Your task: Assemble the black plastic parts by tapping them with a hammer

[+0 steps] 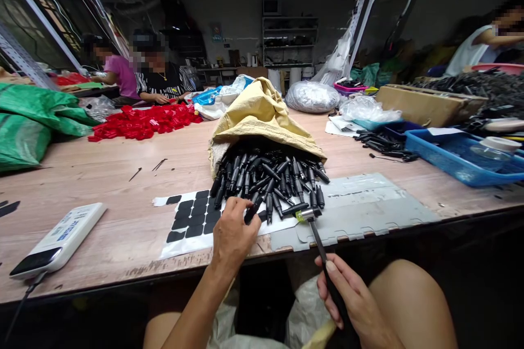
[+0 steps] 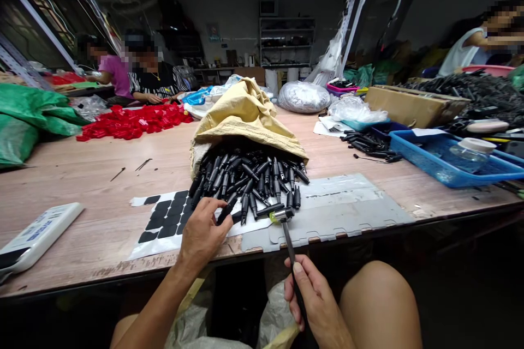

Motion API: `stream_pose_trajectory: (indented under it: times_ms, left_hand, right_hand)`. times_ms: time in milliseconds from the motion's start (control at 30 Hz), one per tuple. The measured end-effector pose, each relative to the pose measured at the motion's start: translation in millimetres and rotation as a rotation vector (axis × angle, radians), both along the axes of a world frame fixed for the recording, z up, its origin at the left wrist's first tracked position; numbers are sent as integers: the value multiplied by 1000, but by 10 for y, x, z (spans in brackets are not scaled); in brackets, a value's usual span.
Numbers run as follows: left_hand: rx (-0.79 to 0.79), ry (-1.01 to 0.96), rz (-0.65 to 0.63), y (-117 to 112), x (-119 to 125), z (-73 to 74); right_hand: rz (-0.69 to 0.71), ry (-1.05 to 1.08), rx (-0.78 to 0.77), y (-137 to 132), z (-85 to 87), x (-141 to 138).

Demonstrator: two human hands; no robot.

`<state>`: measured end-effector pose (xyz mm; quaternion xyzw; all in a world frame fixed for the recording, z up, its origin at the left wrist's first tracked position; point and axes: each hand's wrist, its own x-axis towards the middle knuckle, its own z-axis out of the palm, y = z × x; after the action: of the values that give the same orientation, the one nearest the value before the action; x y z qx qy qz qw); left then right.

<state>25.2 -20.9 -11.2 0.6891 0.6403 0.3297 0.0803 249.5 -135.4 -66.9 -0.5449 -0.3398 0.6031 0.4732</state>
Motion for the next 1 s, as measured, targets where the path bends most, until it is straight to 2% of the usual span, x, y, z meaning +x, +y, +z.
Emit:
stream_pose_trajectory:
  times_ms: [67, 133, 233, 300, 500, 700, 867, 1000]
  left_hand:
    - [68, 19, -84, -90, -20, -4]
    - [88, 91, -234, -174, -24, -1]
    - [28, 155, -451, -226, -14, -4]
    - [-12, 119, -504, -195, -12, -15]
    - [-75, -1, -478, -16, -35, -50]
    - [-140, -196, -451, -25, -79, -25]
    - [-139, -218, -430, -25, -78, -51]
    - [-148, -200, -429, 9, -75, -97]
  right_hand:
    - [-2, -3, -4, -4, 9, -6]
    - [-11, -3, -5, -9, 26, -19]
    - [-34, -2, 9, -14, 55, -45]
    - [-47, -13, 14, -13, 70, -60]
    - [-52, -7, 18, -20, 54, -53]
    - [-19, -17, 33, -10, -13, 3]
    - [-91, -127, 61, -55, 35, -45]
    - [-146, -253, 169, -153, 101, -125]
